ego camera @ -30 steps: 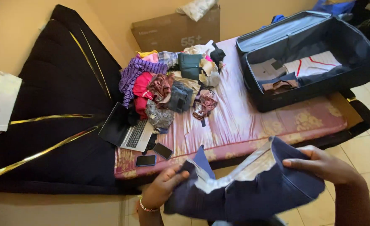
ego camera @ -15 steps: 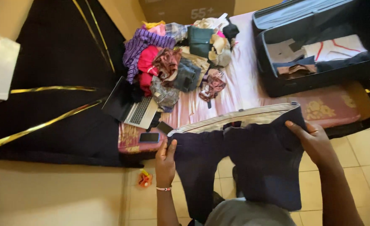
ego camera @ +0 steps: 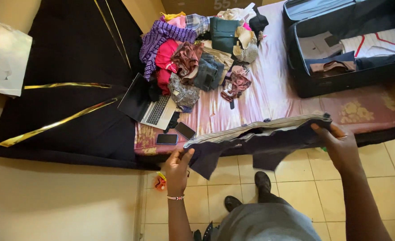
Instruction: Fold and pack various clothing items into a suitcase on a bed.
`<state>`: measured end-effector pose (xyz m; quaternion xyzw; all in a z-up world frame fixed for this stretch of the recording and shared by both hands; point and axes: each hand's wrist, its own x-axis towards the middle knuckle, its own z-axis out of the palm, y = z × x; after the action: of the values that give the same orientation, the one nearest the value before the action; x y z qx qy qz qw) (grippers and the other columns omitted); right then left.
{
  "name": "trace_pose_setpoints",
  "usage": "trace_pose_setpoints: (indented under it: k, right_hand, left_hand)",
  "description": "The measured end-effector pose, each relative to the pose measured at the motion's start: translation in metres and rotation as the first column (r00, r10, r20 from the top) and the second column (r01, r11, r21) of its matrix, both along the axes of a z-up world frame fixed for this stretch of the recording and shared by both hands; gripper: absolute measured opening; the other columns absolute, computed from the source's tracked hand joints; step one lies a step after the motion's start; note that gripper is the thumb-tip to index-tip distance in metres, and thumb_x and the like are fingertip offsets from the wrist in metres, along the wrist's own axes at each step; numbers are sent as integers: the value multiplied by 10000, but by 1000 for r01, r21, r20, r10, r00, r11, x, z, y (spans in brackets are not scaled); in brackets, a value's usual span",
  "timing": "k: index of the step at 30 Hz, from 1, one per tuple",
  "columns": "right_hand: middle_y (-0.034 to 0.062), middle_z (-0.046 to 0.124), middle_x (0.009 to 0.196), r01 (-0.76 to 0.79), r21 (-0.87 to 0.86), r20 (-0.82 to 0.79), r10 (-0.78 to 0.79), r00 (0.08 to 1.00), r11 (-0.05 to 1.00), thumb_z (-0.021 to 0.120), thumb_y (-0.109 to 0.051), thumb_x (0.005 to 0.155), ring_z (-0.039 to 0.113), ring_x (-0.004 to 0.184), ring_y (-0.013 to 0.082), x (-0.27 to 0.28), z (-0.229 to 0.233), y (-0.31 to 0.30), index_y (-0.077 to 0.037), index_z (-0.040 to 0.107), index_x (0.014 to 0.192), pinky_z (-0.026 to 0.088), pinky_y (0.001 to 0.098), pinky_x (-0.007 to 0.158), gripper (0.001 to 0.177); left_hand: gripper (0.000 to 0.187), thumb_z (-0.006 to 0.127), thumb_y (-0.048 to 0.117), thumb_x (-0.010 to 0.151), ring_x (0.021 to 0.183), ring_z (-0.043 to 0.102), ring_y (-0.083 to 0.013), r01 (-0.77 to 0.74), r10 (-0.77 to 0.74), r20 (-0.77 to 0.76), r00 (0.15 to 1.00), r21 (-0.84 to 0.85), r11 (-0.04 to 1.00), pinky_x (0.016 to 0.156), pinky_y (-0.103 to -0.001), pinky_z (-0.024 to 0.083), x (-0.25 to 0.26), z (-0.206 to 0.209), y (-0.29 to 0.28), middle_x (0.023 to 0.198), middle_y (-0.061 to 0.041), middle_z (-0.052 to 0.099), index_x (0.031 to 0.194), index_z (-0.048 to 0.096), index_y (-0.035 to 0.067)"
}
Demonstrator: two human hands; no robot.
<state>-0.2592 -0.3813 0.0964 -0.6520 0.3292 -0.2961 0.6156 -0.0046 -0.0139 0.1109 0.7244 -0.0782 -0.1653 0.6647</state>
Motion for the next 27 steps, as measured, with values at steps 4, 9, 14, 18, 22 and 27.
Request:
trace_pose_setpoints:
  k: [4, 9, 14, 18, 22, 27]
  right_hand:
    - [-4, 679, 984, 42, -40, -58, -44, 997, 998, 669, -117, 1028, 566, 878, 79, -13, -15, 1, 14, 735, 1199, 438, 243, 761, 226]
    - [-14, 719, 1033, 23, -116, -32, -27, 999, 993, 667, -121, 986, 612, 942, 66, -14, -4, 13, 5, 733, 1180, 474, 222, 848, 240]
    - [-2, 724, 981, 20, -135, -178, -44, 983, 991, 692, -154, 961, 594, 905, 78, -20, -15, 13, 13, 741, 1170, 468, 254, 814, 272]
    - [17, 728, 945, 8, -108, -261, -37, 965, 994, 704, -173, 960, 597, 900, 93, -24, -17, 13, 16, 758, 1148, 471, 270, 819, 273]
    - [6, 723, 969, -2, -65, -261, -15, 965, 998, 707, -178, 936, 599, 910, 94, -25, -21, 2, 18, 751, 1153, 468, 272, 821, 296]
    - [3, 743, 987, 27, 69, -284, -7, 959, 997, 700, -186, 932, 632, 916, 96, -18, -44, -26, 13, 750, 1166, 486, 268, 843, 311]
  left_hand:
    - [175, 774, 213, 914, 658, 384, 4, 112, -104, 120, 987, -60, 992, 571, -197, 313, -5, 0, 6, 751, 115, 509, 907, 702, 54]
    - [137, 754, 184, 891, 683, 418, -10, 148, -143, 77, 987, -62, 987, 597, -202, 335, -9, -1, 12, 781, 104, 561, 952, 724, 65]
    - [187, 792, 171, 921, 701, 407, -39, 150, -154, 107, 982, 39, 988, 615, -222, 338, -13, -37, 23, 785, 72, 525, 901, 689, 16]
    - [140, 763, 148, 904, 748, 506, -37, 179, -178, 38, 983, -13, 984, 677, -216, 422, -18, -33, 15, 819, 56, 624, 937, 719, 19]
    - [114, 750, 99, 906, 815, 575, -53, 193, -198, -42, 979, -86, 977, 763, -224, 475, -14, -50, 3, 870, 26, 660, 959, 711, 6]
    - [102, 754, 71, 903, 813, 571, -64, 184, -189, -112, 976, -53, 981, 756, -235, 471, 3, -59, -32, 868, 16, 657, 962, 713, -2]
